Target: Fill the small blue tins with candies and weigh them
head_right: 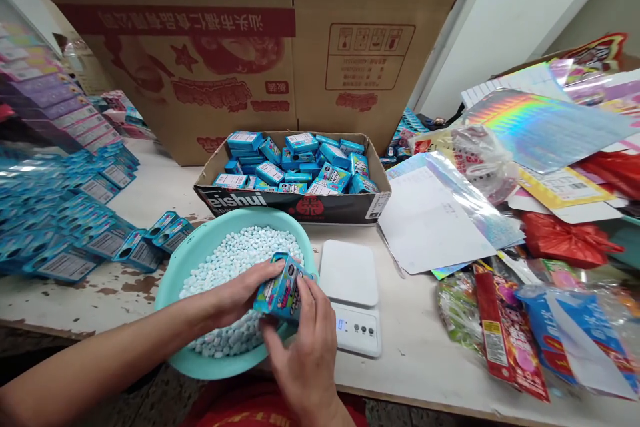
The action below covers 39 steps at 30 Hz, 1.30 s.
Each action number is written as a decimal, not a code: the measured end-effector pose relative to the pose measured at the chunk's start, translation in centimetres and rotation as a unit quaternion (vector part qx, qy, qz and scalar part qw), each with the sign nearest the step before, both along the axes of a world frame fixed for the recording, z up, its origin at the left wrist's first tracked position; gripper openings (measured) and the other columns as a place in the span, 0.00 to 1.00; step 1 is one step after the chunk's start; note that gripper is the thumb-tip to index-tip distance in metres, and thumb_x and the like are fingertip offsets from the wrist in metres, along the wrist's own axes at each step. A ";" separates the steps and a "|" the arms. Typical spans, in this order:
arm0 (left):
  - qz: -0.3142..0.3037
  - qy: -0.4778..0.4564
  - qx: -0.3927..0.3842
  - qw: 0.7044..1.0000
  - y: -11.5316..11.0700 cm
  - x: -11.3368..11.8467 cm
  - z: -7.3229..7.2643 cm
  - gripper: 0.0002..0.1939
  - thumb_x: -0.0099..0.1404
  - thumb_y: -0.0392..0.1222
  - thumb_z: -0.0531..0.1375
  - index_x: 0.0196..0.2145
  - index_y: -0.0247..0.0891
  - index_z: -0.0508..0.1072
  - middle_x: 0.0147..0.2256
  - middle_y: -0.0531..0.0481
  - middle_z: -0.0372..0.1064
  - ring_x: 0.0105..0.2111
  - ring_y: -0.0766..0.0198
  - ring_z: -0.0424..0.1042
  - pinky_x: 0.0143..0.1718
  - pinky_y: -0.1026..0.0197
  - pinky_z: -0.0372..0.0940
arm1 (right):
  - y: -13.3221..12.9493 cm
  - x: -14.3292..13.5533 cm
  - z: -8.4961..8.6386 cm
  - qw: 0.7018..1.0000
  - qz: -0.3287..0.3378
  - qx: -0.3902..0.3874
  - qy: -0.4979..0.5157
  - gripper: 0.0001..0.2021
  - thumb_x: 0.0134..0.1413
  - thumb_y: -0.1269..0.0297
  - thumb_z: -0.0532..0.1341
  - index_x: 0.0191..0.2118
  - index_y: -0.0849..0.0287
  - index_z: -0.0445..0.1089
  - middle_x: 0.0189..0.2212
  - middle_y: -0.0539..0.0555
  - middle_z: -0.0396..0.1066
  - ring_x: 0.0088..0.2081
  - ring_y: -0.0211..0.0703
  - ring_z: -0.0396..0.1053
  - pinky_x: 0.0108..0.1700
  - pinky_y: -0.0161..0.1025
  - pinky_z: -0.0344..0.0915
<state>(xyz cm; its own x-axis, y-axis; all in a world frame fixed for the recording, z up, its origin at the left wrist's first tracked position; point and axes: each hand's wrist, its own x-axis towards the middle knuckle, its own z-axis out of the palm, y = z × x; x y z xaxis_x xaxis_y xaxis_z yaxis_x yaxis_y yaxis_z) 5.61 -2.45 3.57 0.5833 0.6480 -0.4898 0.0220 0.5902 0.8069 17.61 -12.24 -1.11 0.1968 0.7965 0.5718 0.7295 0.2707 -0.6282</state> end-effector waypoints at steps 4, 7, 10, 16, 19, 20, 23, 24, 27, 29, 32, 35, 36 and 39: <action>-0.022 0.032 0.099 0.994 1.5 -1.3 0.5 0.26 0.61 0.62 0.52 0.47 0.40 0.69 0.44 0.43 0.70 0.39 0.56 0.71 0.39 0.56 0.63 | 0.9 1.1 0.0 0.993 0.009 -0.002 0.119 0.19 0.55 0.68 0.59 0.53 0.57 0.64 0.47 0.59 0.70 0.48 0.50 0.69 0.48 0.50 0.69; -0.031 0.222 0.241 0.944 4.6 -4.5 -0.7 0.28 0.61 0.62 0.49 0.49 0.40 0.68 0.50 0.40 0.67 0.50 0.48 0.66 0.50 0.49 0.58 | 1.2 2.0 0.2 0.948 0.037 -0.087 0.303 0.16 0.55 0.63 0.61 0.49 0.57 0.67 0.43 0.58 0.73 0.42 0.48 0.72 0.44 0.45 0.71; -0.092 0.461 0.377 0.798 6.2 -7.8 -3.2 0.26 0.60 0.58 0.53 0.49 0.38 0.70 0.56 0.36 0.61 0.57 0.41 0.55 0.56 0.42 0.50 | 1.6 2.7 0.4 0.852 0.088 -0.135 0.499 0.17 0.51 0.58 0.64 0.47 0.56 0.67 0.43 0.57 0.74 0.43 0.48 0.73 0.43 0.45 0.71; -0.172 0.515 0.359 0.759 3.0 -7.8 -5.6 0.36 0.60 0.61 0.50 0.57 0.30 0.61 0.53 0.28 0.59 0.54 0.39 0.59 0.52 0.45 0.54 | 3.3 2.9 1.2 0.696 0.035 -0.178 0.695 0.23 0.38 0.55 0.71 0.41 0.58 0.70 0.39 0.56 0.76 0.39 0.51 0.74 0.41 0.49 0.72; -0.150 0.496 0.339 0.785 1.5 -6.2 -5.4 0.36 0.59 0.61 0.51 0.55 0.30 0.62 0.53 0.26 0.59 0.52 0.36 0.62 0.50 0.43 0.55 | 4.2 2.3 1.4 0.714 0.042 -0.204 0.668 0.23 0.34 0.57 0.74 0.38 0.60 0.70 0.35 0.54 0.76 0.36 0.48 0.73 0.40 0.46 0.72; -0.138 0.482 0.339 0.796 1.4 -5.9 -5.4 0.33 0.59 0.60 0.52 0.54 0.32 0.64 0.52 0.28 0.61 0.51 0.36 0.62 0.50 0.43 0.55 | 4.4 2.0 1.5 0.730 0.056 -0.202 0.650 0.22 0.34 0.57 0.73 0.37 0.59 0.69 0.34 0.53 0.76 0.35 0.47 0.73 0.39 0.45 0.72; -0.088 0.409 0.334 0.845 1.4 -5.5 -5.7 0.20 0.56 0.53 0.57 0.43 0.39 0.71 0.44 0.38 0.70 0.46 0.41 0.67 0.48 0.47 0.57 | 4.9 1.2 1.7 0.797 0.082 -0.185 0.568 0.22 0.37 0.56 0.72 0.38 0.58 0.67 0.30 0.50 0.74 0.32 0.44 0.71 0.35 0.42 0.71; -0.063 0.377 0.322 0.866 1.6 -5.5 -5.7 0.16 0.54 0.51 0.59 0.38 0.40 0.72 0.40 0.41 0.72 0.44 0.43 0.68 0.47 0.48 0.57 | 5.0 1.0 1.8 0.824 0.083 -0.181 0.531 0.22 0.38 0.56 0.71 0.39 0.57 0.67 0.30 0.50 0.74 0.32 0.44 0.71 0.35 0.41 0.71; 0.052 0.258 0.226 0.938 2.0 -5.6 -5.1 0.14 0.49 0.47 0.64 0.33 0.38 0.73 0.34 0.44 0.73 0.39 0.47 0.70 0.42 0.52 0.61 | 5.4 0.5 2.1 0.893 0.083 -0.178 0.404 0.20 0.41 0.55 0.69 0.39 0.58 0.67 0.31 0.51 0.73 0.32 0.44 0.71 0.35 0.39 0.69; 0.138 0.173 0.150 0.964 2.1 -5.6 -3.8 0.17 0.46 0.47 0.66 0.34 0.37 0.72 0.30 0.47 0.72 0.33 0.54 0.71 0.36 0.57 0.63 | 5.5 0.2 2.1 0.929 0.096 -0.171 0.315 0.17 0.44 0.55 0.68 0.39 0.58 0.68 0.32 0.51 0.73 0.34 0.44 0.70 0.37 0.40 0.68; 0.227 0.081 0.091 0.966 2.2 -5.3 -1.0 0.18 0.46 0.47 0.67 0.33 0.38 0.68 0.23 0.54 0.66 0.19 0.67 0.64 0.21 0.65 0.57 | 5.6 -0.5 1.9 0.961 0.119 -0.145 0.205 0.13 0.48 0.57 0.66 0.38 0.57 0.68 0.35 0.52 0.71 0.37 0.45 0.69 0.40 0.40 0.66; 0.290 -0.012 0.086 0.953 2.2 -4.5 1.1 0.17 0.48 0.47 0.66 0.31 0.40 0.63 0.22 0.58 0.63 0.16 0.71 0.61 0.15 0.69 0.52 | 5.7 -1.5 1.7 0.974 0.130 -0.126 0.138 0.12 0.49 0.60 0.66 0.38 0.56 0.68 0.34 0.51 0.70 0.37 0.45 0.69 0.39 0.40 0.66; 0.308 -0.045 0.087 0.946 2.2 -4.1 1.4 0.17 0.49 0.47 0.66 0.31 0.40 0.63 0.23 0.57 0.64 0.17 0.71 0.63 0.15 0.69 0.54 | 5.7 -1.8 1.7 0.976 0.135 -0.120 0.122 0.11 0.49 0.61 0.66 0.39 0.56 0.68 0.35 0.51 0.70 0.37 0.45 0.69 0.39 0.40 0.66; 0.343 -0.118 0.093 0.927 2.1 -3.0 1.6 0.15 0.51 0.45 0.65 0.31 0.40 0.63 0.25 0.57 0.66 0.21 0.69 0.68 0.22 0.67 0.63 | 5.6 -2.4 1.9 0.979 0.146 -0.104 0.094 0.12 0.49 0.63 0.66 0.39 0.56 0.68 0.36 0.52 0.71 0.39 0.45 0.69 0.40 0.40 0.66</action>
